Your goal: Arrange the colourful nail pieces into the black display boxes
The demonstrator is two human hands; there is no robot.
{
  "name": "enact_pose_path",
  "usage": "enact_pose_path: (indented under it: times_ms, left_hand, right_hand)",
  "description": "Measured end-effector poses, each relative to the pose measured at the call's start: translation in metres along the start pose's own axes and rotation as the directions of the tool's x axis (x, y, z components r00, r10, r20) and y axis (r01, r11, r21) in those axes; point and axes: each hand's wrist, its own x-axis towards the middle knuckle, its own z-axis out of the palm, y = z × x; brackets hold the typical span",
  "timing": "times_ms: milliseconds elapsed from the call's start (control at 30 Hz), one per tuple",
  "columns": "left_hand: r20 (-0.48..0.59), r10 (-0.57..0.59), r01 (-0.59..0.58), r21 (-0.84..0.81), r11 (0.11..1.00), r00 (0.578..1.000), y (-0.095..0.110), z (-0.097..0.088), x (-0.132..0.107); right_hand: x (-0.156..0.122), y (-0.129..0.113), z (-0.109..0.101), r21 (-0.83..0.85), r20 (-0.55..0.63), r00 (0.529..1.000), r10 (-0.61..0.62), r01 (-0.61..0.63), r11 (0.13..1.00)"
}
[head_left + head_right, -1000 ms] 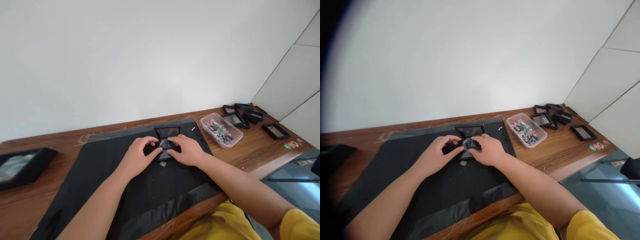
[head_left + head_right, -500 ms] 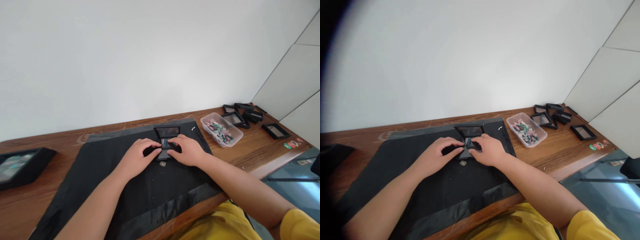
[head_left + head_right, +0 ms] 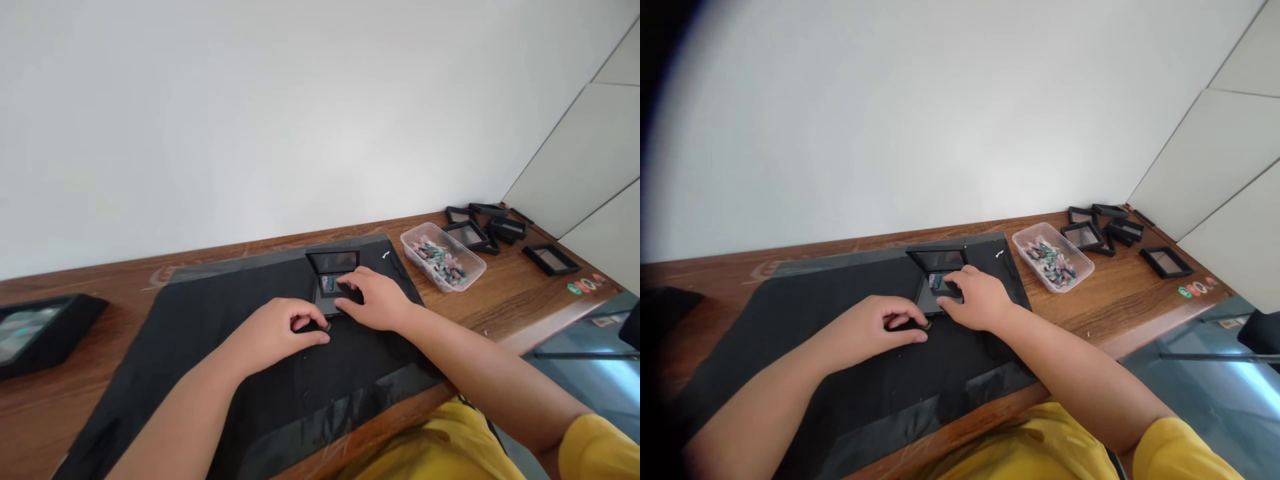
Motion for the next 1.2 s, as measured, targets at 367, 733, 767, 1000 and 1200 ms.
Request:
enact_pose_path:
  times_ms: [367,733,767,1000,1200]
  left_hand:
    - [-0.082,0.042,-0.043,-0.009,0.999,0.996,0.008,-0.001,-0.002]
    - [-0.322,-0.046,-0.172,-0.617,0.768,0.946,0.029,0.007,0.004]
    - [-0.299,-0.078,-0.149,-0.665,0.732,0.951,0.030,0.009,0.004]
    - [-0.173,-0.184,-0.042,-0.829,0.558,0.968,0.037,0.014,-0.001]
    - [-0.110,-0.285,0.030,-0.895,0.445,0.952,0.038,0.013,0.000]
  right_hand:
    - [-0.002,-0.002,-0.003,0.077,-0.033,0.999,-0.017,0.020,0.997]
    - [-0.009,-0.002,0.000,0.126,-0.388,0.846,-0.366,0.442,0.888]
    - [-0.009,-0.002,0.000,0.089,-0.413,0.814,-0.408,0.482,0.872]
    - [-0.010,-0.006,-0.002,-0.011,-0.501,0.703,-0.505,0.578,0.816]
    - [-0.009,-0.006,-0.002,-0.035,-0.514,0.694,-0.504,0.571,0.821]
